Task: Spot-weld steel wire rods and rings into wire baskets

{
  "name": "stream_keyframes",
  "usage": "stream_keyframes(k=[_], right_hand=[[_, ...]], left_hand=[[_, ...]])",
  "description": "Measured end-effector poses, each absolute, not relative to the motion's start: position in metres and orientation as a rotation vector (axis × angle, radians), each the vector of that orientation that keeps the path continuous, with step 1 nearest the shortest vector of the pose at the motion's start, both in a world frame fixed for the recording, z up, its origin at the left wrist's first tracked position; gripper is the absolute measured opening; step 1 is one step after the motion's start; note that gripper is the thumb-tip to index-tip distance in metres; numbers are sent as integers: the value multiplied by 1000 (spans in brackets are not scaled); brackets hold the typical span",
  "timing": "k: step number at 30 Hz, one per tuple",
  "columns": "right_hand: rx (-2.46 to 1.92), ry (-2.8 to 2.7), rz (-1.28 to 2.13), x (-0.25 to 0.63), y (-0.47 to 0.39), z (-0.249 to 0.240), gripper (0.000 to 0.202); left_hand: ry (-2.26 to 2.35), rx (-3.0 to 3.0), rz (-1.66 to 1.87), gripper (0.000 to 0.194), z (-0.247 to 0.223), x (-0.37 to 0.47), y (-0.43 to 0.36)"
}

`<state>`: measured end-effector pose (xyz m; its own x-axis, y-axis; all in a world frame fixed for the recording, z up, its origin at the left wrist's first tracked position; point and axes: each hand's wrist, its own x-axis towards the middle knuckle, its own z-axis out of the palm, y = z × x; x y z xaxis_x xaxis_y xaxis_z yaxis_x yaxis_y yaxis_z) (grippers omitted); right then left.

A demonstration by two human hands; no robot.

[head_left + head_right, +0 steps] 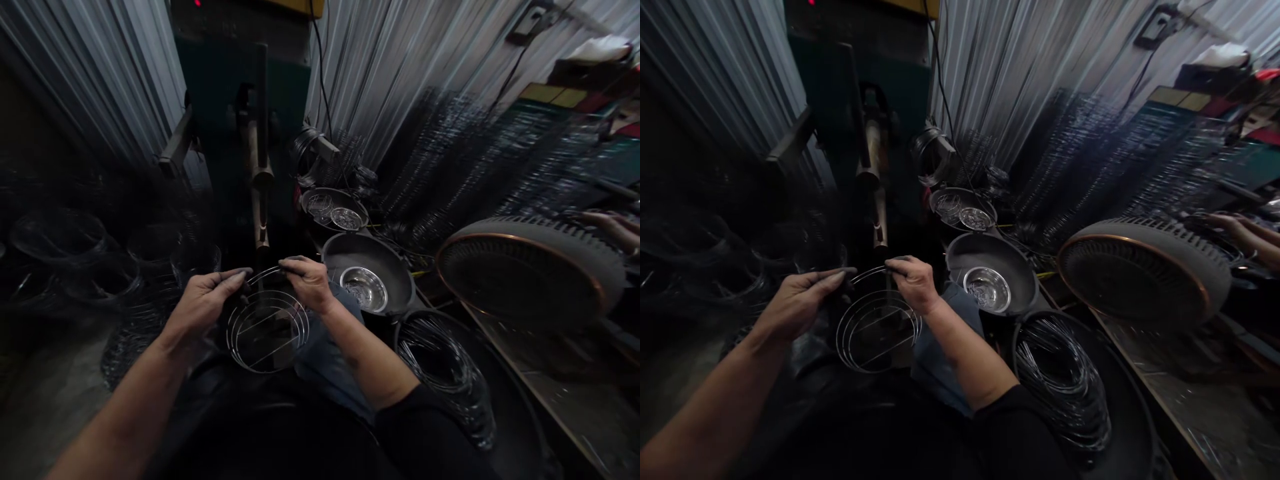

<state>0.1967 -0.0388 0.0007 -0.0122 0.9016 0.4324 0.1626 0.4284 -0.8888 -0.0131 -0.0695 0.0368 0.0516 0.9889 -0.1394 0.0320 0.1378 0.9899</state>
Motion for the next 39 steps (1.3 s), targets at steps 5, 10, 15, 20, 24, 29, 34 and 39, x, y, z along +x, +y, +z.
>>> stream_keyframes(k=[5,10,15,20,24,29,34,39], right_hand=[[-1025,-1427,776,193,-36,-4,17],[-1055,-1467,734,186,-38,4,16],[-1023,-1614,601,185,-37,18,15],[-1049,-1858,360,191,-24,23,14],[-1093,-1954,287,194,-10,20,16],[-1239,-1997,302,196,11,18,12],[-1377,-2131,305,194,39,24,13],[-1451,-2168,387,189,60,33,13]], left_hand=[[1214,1142,1150,52,26,-21,-65],[1352,1846,1237,47,20,-14,-68],[1331,2424,1423,33,10,-15,-55],[1330,2545,1495,29,15,-18,-43],[1380,2496,1458,28,15,-14,-37],[1434,2309,1362,29,10,-7,-18],[1522,2145,1225,28,14,-3,10],[1607,2015,1149,27,15,-4,32]])
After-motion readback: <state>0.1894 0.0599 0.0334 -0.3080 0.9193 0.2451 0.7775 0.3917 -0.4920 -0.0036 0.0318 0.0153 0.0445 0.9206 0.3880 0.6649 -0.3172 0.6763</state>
